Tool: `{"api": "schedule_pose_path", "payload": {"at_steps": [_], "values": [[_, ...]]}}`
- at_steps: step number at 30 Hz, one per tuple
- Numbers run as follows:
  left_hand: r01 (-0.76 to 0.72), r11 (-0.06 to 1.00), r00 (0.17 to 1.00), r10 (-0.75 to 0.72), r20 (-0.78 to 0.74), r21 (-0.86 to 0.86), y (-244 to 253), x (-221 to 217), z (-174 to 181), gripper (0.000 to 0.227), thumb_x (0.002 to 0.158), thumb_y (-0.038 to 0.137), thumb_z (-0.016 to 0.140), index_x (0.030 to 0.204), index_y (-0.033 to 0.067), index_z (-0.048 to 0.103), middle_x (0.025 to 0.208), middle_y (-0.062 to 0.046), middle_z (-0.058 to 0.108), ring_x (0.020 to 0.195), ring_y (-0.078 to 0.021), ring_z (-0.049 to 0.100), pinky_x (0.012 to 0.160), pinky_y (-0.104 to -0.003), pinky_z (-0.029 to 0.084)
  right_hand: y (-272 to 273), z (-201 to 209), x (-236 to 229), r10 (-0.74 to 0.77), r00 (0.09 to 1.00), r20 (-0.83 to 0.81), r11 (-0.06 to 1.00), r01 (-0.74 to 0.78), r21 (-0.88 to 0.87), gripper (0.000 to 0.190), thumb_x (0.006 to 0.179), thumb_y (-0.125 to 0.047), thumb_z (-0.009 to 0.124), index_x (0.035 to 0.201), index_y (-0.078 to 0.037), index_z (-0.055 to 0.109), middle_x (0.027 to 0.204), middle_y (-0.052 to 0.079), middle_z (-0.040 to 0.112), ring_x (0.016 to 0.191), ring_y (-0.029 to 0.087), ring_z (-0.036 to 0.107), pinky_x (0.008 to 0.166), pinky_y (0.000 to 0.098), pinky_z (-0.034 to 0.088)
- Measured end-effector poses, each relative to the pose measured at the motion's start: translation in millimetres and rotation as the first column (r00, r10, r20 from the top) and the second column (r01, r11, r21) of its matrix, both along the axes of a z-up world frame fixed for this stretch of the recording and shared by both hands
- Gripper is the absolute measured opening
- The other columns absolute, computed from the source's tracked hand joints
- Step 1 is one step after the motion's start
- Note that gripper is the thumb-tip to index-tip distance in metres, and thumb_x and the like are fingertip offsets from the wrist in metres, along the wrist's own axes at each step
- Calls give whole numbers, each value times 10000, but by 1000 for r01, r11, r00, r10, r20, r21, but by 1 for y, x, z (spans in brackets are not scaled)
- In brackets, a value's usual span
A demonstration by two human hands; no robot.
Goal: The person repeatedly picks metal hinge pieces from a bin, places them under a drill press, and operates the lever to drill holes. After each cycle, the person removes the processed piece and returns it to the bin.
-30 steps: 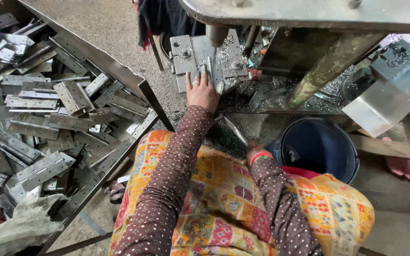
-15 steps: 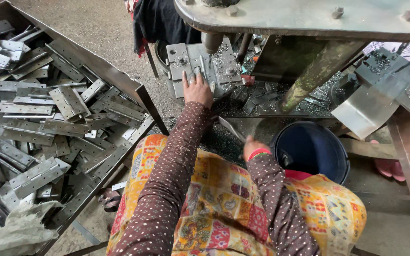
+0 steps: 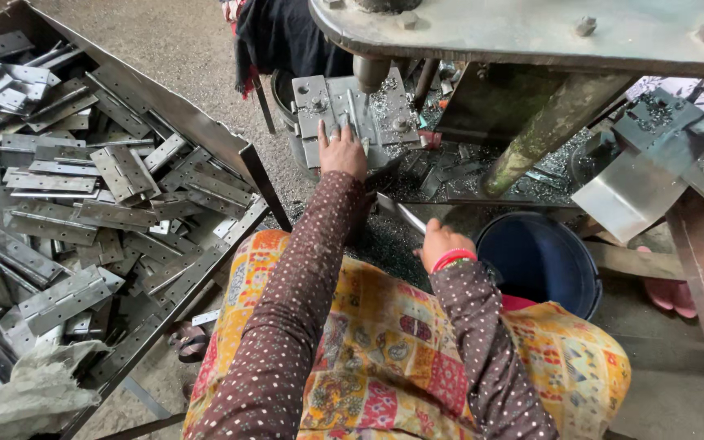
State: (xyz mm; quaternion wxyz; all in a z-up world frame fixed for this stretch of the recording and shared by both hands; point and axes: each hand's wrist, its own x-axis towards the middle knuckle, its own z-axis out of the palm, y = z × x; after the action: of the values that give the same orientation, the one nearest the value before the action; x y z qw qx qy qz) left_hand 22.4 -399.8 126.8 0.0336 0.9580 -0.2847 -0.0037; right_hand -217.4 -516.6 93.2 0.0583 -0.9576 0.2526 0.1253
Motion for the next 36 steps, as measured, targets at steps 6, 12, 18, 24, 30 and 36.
{"api": "schedule_pose_path", "payload": {"at_steps": [6, 12, 18, 24, 30, 36], "values": [[-16, 999, 999, 17, 31, -41, -11, 22, -6, 433, 997, 175, 367, 1385, 98, 542, 1581, -117, 332, 1428, -273, 347, 1188, -572, -57, -1, -56, 1, -154, 973, -171, 965, 185, 184, 592, 906, -392, 683, 1239, 49, 470, 1081, 302, 640, 988, 423, 690, 846, 471, 562], [29, 997, 999, -26, 44, -65, 0, 5, -28, 473, 949, 177, 373, 1388, 82, 522, 1553, -108, 341, 1422, -263, 333, 1167, -572, -77, 2, -78, -20, 23, 993, -116, 989, -6, 150, 705, 825, -324, 800, 1269, 55, 403, 1136, 344, 579, 1022, 476, 644, 841, 493, 551], [27, 999, 998, -25, 58, -38, 3, 20, -9, 463, 934, 159, 414, 1370, 117, 565, 1529, -76, 408, 1420, -267, 345, 1165, -593, -73, 4, -2, -2, 46, 998, 50, 997, -43, -61, 567, 796, -361, 805, 1151, -28, 514, 1016, 204, 665, 899, 379, 715, 759, 476, 574], [-16, 1000, 1000, 16, 17, -25, 0, 36, 2, 374, 965, 165, 425, 1251, 134, 664, 1532, -66, 430, 1456, -240, 343, 1170, -601, -88, 2, -26, 4, 38, 999, 31, 994, -35, -99, 612, 723, -352, 855, 1127, -55, 504, 1044, 229, 656, 888, 376, 709, 743, 455, 586], [-17, 996, 1000, 19, 14, -84, 4, 33, 12, 369, 986, 176, 413, 1259, 127, 658, 1519, -70, 450, 1368, -238, 444, 1190, -602, -59, -8, -107, -14, 20, 995, -98, 999, -17, 31, 753, 771, -415, 826, 1234, -13, 389, 1238, 318, 548, 977, 453, 668, 797, 486, 574], [76, 937, 997, -81, 0, -341, 62, -3, 19, 352, 933, 275, 535, 1234, 114, 620, 1408, -44, 511, 1284, -202, 493, 1169, -582, 92, -12, -84, -33, 72, 975, 209, 995, -86, 59, 552, 829, -391, 789, 1123, -13, 515, 1037, 289, 639, 908, 500, 645, 767, 536, 537]]}}
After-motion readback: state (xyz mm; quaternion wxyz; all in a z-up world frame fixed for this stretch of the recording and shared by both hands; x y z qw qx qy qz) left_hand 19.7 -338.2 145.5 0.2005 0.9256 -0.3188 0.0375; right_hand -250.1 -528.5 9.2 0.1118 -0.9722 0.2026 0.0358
